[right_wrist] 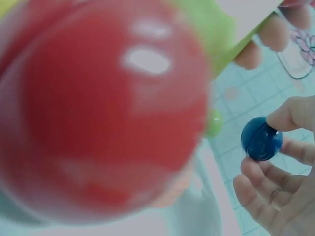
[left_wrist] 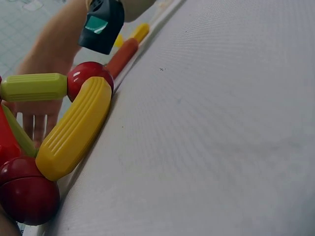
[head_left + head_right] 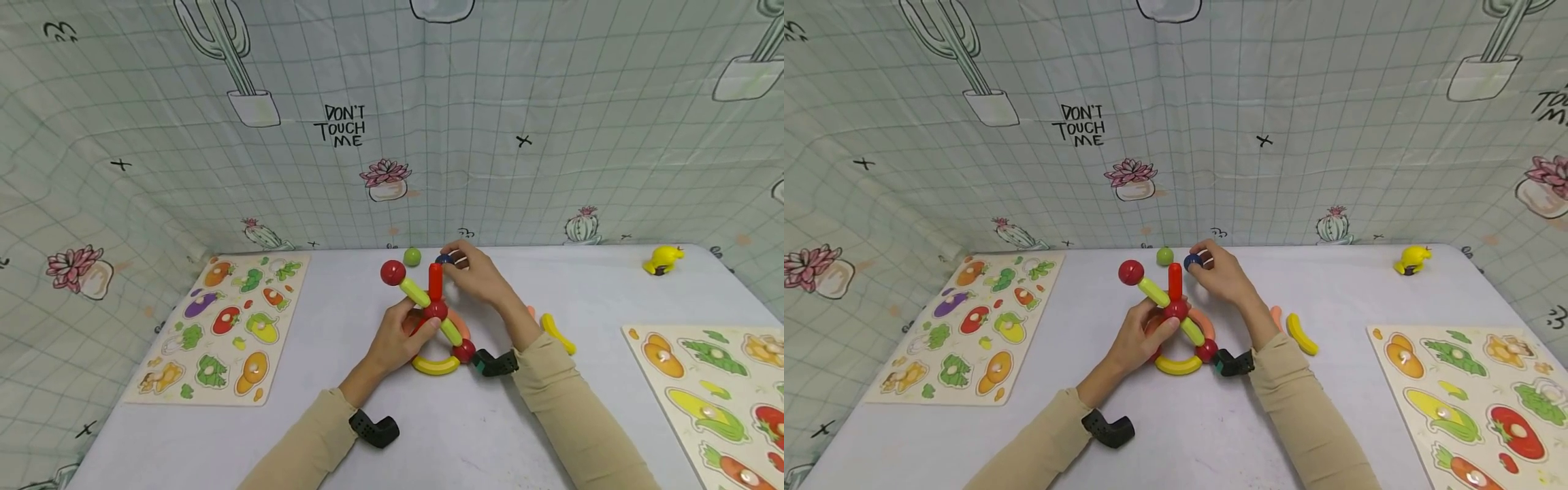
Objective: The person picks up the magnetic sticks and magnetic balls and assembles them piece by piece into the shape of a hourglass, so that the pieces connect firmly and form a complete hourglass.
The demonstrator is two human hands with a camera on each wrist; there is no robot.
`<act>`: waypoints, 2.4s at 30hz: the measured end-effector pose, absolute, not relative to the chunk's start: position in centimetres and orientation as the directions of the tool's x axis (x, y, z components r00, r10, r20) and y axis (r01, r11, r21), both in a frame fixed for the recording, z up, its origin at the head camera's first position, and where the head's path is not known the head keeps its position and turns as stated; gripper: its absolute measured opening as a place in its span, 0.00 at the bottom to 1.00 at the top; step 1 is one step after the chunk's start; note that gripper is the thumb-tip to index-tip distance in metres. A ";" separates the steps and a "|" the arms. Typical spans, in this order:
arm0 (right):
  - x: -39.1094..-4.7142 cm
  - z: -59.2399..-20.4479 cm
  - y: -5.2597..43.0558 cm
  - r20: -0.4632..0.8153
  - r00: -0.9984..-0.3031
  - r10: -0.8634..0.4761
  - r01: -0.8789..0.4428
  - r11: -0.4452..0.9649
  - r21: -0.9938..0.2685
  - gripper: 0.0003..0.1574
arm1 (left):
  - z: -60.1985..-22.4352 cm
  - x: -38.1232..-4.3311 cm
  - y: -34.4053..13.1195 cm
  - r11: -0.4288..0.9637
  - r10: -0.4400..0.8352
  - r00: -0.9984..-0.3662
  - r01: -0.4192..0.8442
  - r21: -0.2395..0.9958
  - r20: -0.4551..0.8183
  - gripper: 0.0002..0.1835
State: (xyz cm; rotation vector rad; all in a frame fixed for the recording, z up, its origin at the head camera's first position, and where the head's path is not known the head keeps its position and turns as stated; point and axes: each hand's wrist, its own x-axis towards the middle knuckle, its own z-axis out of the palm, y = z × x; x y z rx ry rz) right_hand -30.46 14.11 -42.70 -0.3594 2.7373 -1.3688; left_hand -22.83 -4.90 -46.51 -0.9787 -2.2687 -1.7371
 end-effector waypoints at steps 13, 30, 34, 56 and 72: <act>-30.2 -40.2 14.5 0.105 -0.953 -0.284 -0.219 0.405 -0.888 0.24 | -46.4 -22.8 -5.1 0.163 0.407 -0.788 0.561 0.812 0.463 0.19; -29.2 -38.7 14.9 0.164 -0.924 -0.345 -0.290 0.355 -0.889 0.24 | -46.9 -22.9 -5.1 0.166 0.409 -0.782 0.571 0.804 0.471 0.20; -29.0 -38.3 14.9 0.180 -0.921 -0.347 -0.307 0.359 -0.881 0.24 | -46.8 -23.0 -5.0 0.165 0.408 -0.781 0.573 0.803 0.474 0.19; -28.4 -37.4 14.3 0.279 -0.882 -0.379 -0.390 0.255 -0.885 0.19 | -46.7 -22.9 -4.9 0.146 0.410 -0.774 0.577 0.804 0.482 0.19; -28.1 -37.0 14.2 0.283 -0.865 -0.414 -0.421 0.293 -0.858 0.17 | -46.6 -22.9 -4.9 0.160 0.411 -0.789 0.556 0.815 0.458 0.20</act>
